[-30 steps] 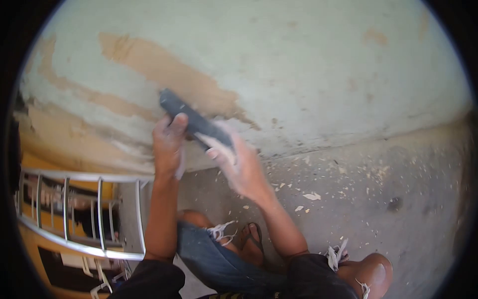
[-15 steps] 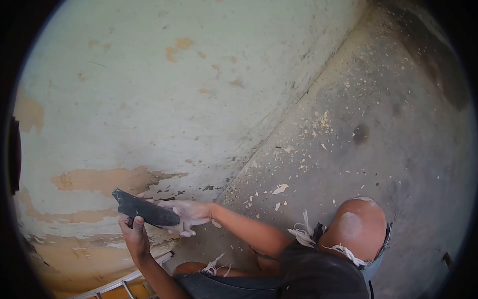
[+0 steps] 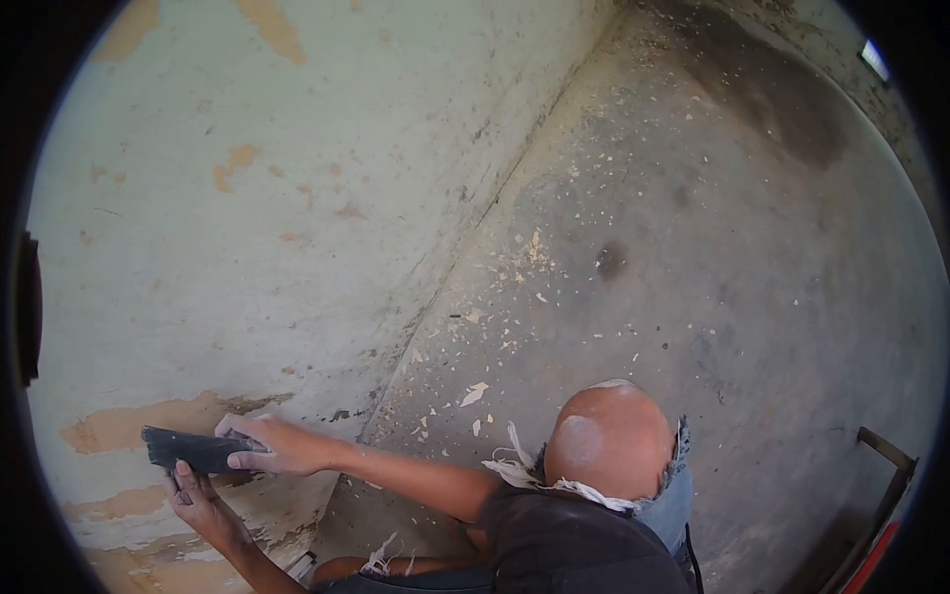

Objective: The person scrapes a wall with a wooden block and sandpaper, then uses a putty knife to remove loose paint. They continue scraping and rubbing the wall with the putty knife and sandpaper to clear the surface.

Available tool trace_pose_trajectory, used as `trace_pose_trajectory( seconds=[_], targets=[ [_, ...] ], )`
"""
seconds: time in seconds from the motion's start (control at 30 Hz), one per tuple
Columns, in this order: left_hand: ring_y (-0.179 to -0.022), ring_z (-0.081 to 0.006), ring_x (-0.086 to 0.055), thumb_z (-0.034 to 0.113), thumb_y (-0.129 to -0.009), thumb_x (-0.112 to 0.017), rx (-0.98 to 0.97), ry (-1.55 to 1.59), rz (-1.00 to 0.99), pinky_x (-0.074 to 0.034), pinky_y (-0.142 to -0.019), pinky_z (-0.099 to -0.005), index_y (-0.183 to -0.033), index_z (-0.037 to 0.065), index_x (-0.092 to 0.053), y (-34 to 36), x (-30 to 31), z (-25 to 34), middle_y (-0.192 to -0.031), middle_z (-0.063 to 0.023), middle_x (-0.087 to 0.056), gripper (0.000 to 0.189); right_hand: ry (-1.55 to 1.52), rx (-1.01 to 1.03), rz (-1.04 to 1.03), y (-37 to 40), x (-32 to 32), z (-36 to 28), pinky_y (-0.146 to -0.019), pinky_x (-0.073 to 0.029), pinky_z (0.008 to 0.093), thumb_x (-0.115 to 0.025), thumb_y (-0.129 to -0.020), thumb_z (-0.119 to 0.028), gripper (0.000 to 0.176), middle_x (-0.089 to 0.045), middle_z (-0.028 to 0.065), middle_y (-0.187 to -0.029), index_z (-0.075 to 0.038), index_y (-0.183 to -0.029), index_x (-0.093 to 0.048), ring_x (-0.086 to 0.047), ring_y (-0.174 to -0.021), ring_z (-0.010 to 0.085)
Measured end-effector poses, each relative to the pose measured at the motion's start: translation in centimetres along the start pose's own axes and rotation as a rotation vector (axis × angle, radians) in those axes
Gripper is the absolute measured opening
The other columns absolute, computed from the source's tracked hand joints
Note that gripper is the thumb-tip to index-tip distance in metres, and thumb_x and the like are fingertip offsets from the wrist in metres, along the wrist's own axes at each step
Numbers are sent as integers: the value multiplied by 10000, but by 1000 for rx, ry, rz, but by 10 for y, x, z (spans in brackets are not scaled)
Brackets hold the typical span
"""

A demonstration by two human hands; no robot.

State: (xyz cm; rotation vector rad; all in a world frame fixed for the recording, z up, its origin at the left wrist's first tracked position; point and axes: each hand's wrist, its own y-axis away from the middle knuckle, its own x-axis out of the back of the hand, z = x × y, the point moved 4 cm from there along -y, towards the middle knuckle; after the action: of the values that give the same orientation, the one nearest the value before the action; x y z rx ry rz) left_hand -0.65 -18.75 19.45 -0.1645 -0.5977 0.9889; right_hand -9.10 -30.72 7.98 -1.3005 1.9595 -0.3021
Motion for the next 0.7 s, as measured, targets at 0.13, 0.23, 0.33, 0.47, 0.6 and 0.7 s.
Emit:
trace_pose_trajectory(
  seconds=[0.13, 0.23, 0.33, 0.47, 0.6, 0.7],
  targets=[
    [-946, -119, -556, 243, -990, -585, -63, 43, 75, -454, -856, -267, -1192, -21, -521, -3, 12, -6, -1020, -58, -593, 338, -62, -176, -118, 3, -11, 1, -781, -454, 381, -486, -986, -498, 547, -583, 141, -928, -19, -1248, -452, -576, -875, 215],
    [-999, -141, -548, 241, -996, -569, -134, -40, 73, -422, -927, -270, -1256, -65, -465, -4, 13, -5, -1120, -119, -597, 415, -61, 8, -50, -1, -15, 1, -719, -460, 357, -485, -985, -511, 558, -569, 117, -858, -7, -1222, -464, -576, -798, 204],
    [-1006, -159, -554, 261, -1002, -564, -251, -245, 236, -450, -896, -306, -1262, -36, -490, 1, 6, 4, -1120, -120, -588, 401, -150, -48, -118, -2, -14, -2, -662, -460, 333, -488, -979, -525, 559, -567, 98, -796, 0, -1171, -486, -573, -725, 190],
    [-1033, -206, -553, 388, -1009, -508, -100, 9, 182, -441, -949, -357, -1333, -18, -434, -1, 4, -2, -1200, -141, -562, 524, -118, -59, -217, -1, -17, -12, -618, -456, 338, -481, -972, -546, 578, -552, 82, -700, 10, -1130, -501, -565, -657, 179],
    [-1036, -234, -557, 523, -997, -436, 39, 465, -242, -425, -990, -397, -1408, 29, -356, -4, -3, -14, -1226, -124, -542, 647, -62, 54, -89, -1, -24, -10, -602, -455, 338, -470, -952, -600, 650, -543, 85, -679, 17, -1153, -494, -561, -628, 180],
    [-976, -241, -582, 553, -971, -475, 46, 437, -151, -468, -919, -398, -1402, 46, -368, -1, -9, -15, -1109, -115, -564, 674, -139, -12, -57, 6, -24, -12, -595, -453, 326, -469, -954, -595, 638, -535, 76, -667, 5, -1171, -490, -559, -615, 177]
  ],
)
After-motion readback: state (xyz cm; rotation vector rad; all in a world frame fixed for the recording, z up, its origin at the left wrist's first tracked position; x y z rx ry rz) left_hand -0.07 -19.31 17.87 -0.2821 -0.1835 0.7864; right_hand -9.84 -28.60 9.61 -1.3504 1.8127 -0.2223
